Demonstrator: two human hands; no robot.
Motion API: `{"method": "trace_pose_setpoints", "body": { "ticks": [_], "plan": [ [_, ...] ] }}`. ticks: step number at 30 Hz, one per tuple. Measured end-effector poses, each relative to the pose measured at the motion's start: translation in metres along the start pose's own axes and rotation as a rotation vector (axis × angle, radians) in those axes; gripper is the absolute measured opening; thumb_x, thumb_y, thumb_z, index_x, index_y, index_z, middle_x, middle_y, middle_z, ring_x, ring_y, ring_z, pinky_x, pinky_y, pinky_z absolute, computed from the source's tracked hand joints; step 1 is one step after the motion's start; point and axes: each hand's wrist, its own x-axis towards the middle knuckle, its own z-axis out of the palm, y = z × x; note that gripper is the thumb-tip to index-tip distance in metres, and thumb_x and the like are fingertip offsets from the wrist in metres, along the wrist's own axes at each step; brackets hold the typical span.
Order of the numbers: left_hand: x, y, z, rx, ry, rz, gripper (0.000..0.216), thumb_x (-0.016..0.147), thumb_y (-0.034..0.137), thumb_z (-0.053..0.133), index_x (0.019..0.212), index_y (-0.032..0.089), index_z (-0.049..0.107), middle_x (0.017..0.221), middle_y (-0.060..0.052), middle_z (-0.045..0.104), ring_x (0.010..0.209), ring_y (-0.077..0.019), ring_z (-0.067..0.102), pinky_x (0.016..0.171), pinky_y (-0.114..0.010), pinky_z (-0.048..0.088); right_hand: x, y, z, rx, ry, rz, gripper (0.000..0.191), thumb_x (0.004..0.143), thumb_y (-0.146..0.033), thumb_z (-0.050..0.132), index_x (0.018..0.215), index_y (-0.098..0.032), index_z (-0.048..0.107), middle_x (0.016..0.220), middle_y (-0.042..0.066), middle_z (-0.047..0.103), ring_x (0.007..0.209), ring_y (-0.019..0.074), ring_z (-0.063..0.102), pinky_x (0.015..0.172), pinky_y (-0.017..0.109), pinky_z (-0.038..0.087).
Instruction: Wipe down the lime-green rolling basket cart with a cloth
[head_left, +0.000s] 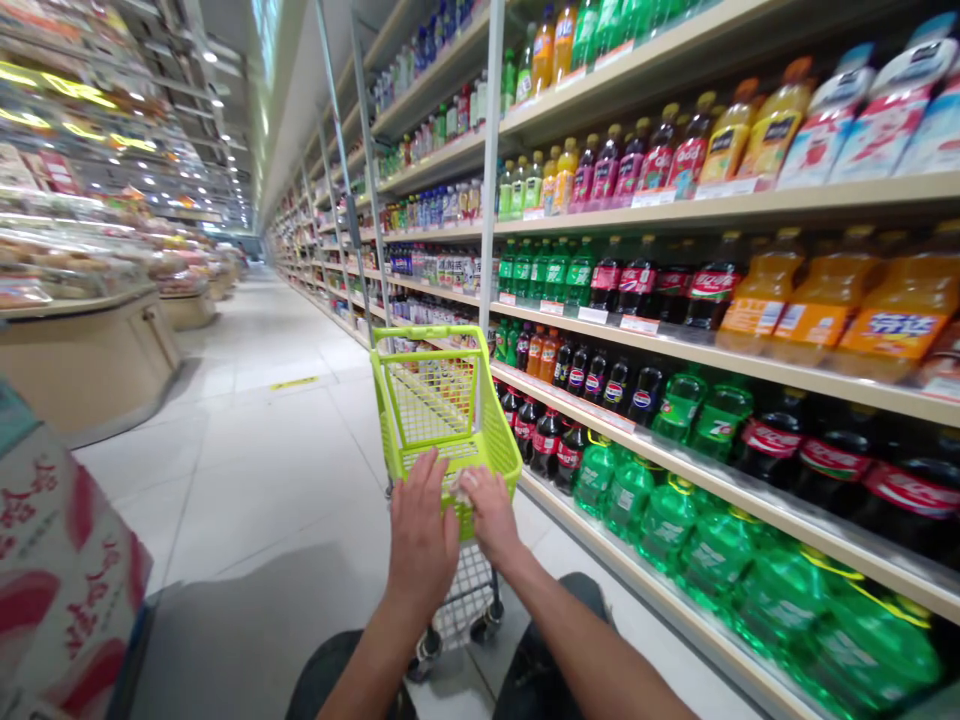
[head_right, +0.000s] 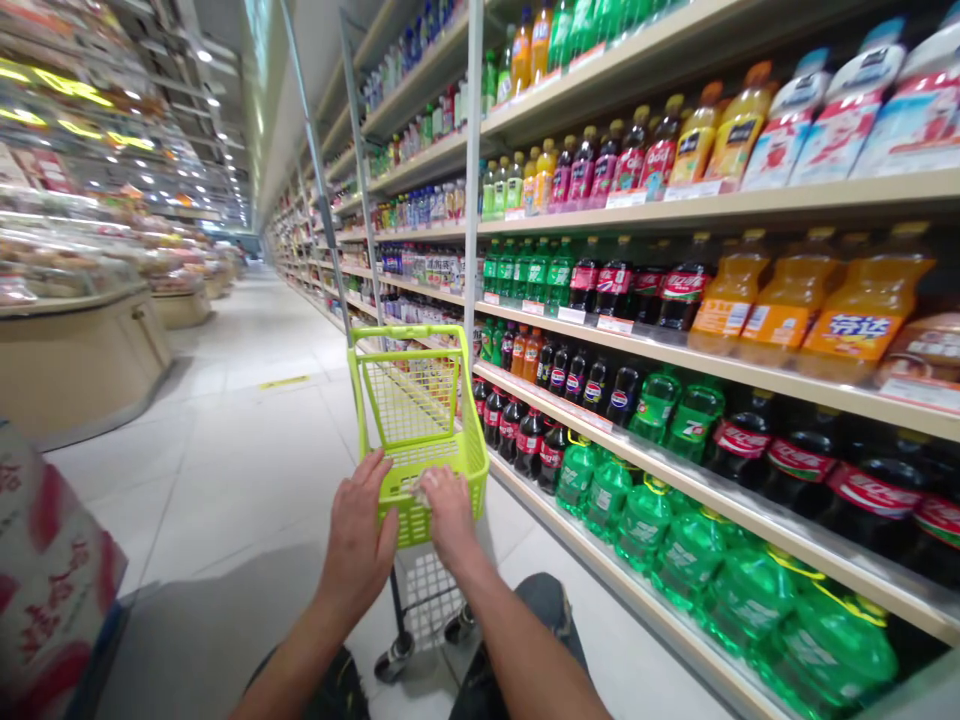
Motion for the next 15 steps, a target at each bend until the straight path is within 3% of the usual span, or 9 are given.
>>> {"method": "trace_pose_setpoints", "body": {
  "ticks": [3, 6, 9, 11, 15],
  "plan": [
    [0.014, -0.015, 0.006, 0.062, -0.084, -0.075, 0.046, 0.081, 0.015, 0.032, 0.127, 0.015, 0.038, 0.135, -0.014, 0.038, 0.128, -0.0269, 0.027, 0.1, -0.052, 0.024, -0.008, -0.006, 0.013, 0.015, -0.052, -0.165, 0.043, 0.079, -0.003, 0.038, 0.113, -0.024, 0.054, 0.121, 0.005, 0.054, 0.122, 0.0181, 0.037, 0.1, 0.044, 0.024],
    [0.02, -0.032, 0.02, 0.088, -0.17, -0.004, 0.053, 0.076, 0.005, 0.026, 0.126, 0.016, 0.039, 0.136, -0.01, 0.038, 0.129, -0.0224, 0.024, 0.103, -0.052, 0.017, -0.012, 0.035, -0.007, -0.083, 0.048, -0.034, 0.045, 0.077, 0.0, 0.035, 0.11, -0.023, 0.056, 0.119, 0.007, 0.055, 0.123, 0.0203, 0.036, 0.099, 0.049, 0.023],
    [0.017, -0.039, 0.027, 0.085, -0.181, 0.039, 0.054, 0.075, 0.004, 0.027, 0.126, 0.015, 0.038, 0.137, -0.008, 0.035, 0.131, -0.0204, 0.02, 0.105, -0.048, 0.015, -0.008, 0.066, -0.023, -0.159, 0.159, 0.11, 0.048, 0.075, 0.0, 0.032, 0.113, -0.02, 0.054, 0.121, 0.009, 0.053, 0.123, 0.0219, 0.035, 0.098, 0.051, 0.023],
    [0.018, -0.038, 0.025, 0.08, -0.207, 0.037, 0.054, 0.074, 0.005, 0.03, 0.126, 0.013, 0.038, 0.137, -0.01, 0.035, 0.131, -0.0213, 0.019, 0.105, -0.046, 0.016, -0.009, 0.055, -0.015, -0.136, 0.132, 0.064, 0.05, 0.074, 0.0, 0.032, 0.115, -0.02, 0.053, 0.123, 0.009, 0.052, 0.123, 0.0207, 0.035, 0.098, 0.048, 0.026],
    [0.022, -0.044, 0.014, 0.078, -0.268, 0.122, 0.051, 0.076, 0.008, 0.031, 0.127, 0.011, 0.037, 0.137, -0.011, 0.034, 0.13, -0.02, 0.023, 0.105, -0.043, 0.018, -0.019, 0.008, 0.017, -0.035, -0.031, -0.21, 0.05, 0.074, 0.002, 0.035, 0.114, -0.021, 0.054, 0.124, 0.006, 0.052, 0.125, 0.0173, 0.031, 0.1, 0.041, 0.026]
  ]
}}
